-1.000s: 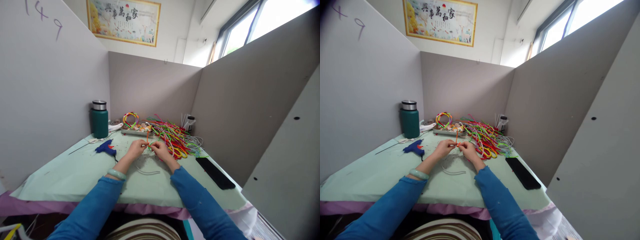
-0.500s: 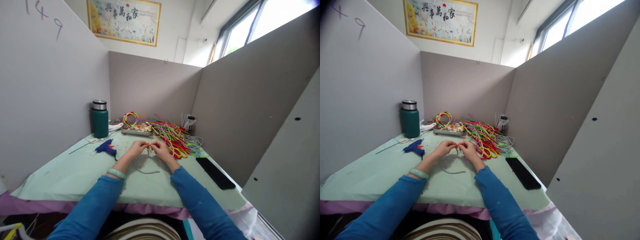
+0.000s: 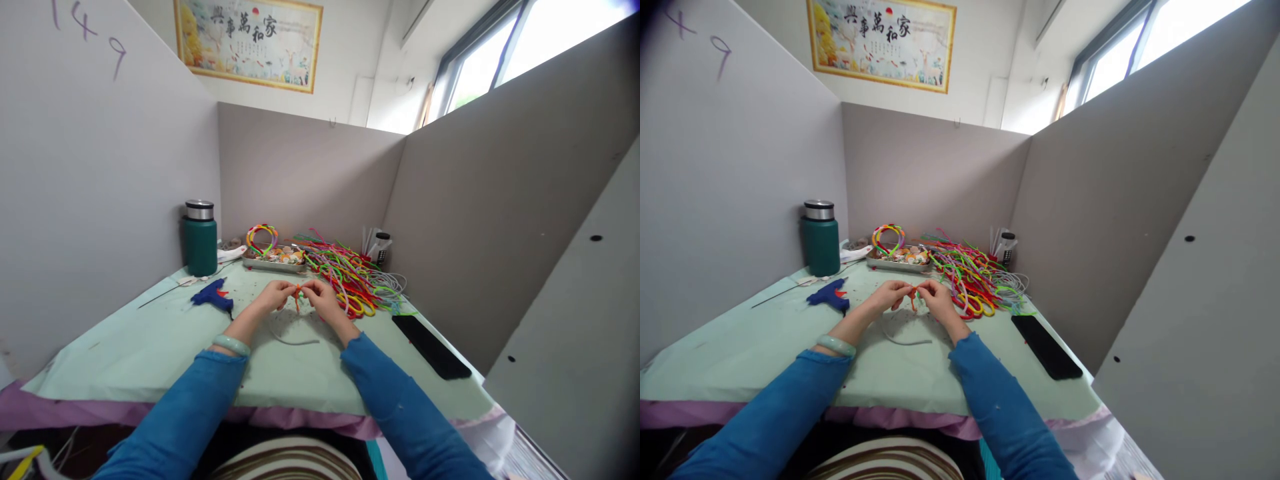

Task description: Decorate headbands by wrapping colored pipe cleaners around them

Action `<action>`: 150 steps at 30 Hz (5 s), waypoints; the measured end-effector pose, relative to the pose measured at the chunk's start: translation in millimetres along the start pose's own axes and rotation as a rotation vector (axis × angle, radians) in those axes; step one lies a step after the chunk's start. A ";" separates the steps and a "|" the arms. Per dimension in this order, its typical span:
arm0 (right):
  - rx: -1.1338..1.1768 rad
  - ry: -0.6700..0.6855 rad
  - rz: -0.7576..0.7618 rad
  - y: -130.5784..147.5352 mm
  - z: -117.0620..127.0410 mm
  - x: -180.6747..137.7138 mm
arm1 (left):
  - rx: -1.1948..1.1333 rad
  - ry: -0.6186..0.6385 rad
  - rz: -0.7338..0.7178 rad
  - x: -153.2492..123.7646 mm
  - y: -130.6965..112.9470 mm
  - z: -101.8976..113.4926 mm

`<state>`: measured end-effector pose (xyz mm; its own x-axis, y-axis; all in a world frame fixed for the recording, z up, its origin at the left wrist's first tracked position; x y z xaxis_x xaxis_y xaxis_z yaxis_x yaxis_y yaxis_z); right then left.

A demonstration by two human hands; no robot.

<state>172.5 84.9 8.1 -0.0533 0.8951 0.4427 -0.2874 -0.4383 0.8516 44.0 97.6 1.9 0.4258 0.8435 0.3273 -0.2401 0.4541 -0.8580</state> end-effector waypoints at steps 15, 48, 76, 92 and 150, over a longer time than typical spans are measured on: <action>-0.029 0.024 0.010 -1.9 -1.8 0.7 | -0.086 0.031 -0.015 -1.3 0.6 -4.2; -0.068 0.093 0.050 -3.6 -9.1 -0.2 | 0.199 -0.032 -0.040 -1.4 -4.6 7.0; -0.159 -0.050 -0.148 -23.8 -0.6 5.6 | 0.374 -0.141 -0.187 2.0 -6.7 12.3; -0.058 0.001 -0.085 -16.8 -4.5 3.2 | 0.462 -0.117 -0.304 5.7 -13.1 9.1; 0.006 0.107 -0.074 -0.7 -12.5 -4.5 | 0.031 -0.043 0.050 -1.7 5.6 4.2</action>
<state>161.0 82.2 2.0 -0.1342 0.9285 0.3463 -0.2889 -0.3710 0.8825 38.2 100.0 -1.8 0.3749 0.8767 0.3013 -0.2872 0.4189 -0.8614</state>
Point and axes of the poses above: each hand's wrist, its own x-axis towards the middle knuckle, its own z-axis out of the back of the hand, y = z × x, the point moved 8 cm from there along x, towards the middle knuckle, and after that the axes turned 10 degrees about -z, right-handed, at the moved point
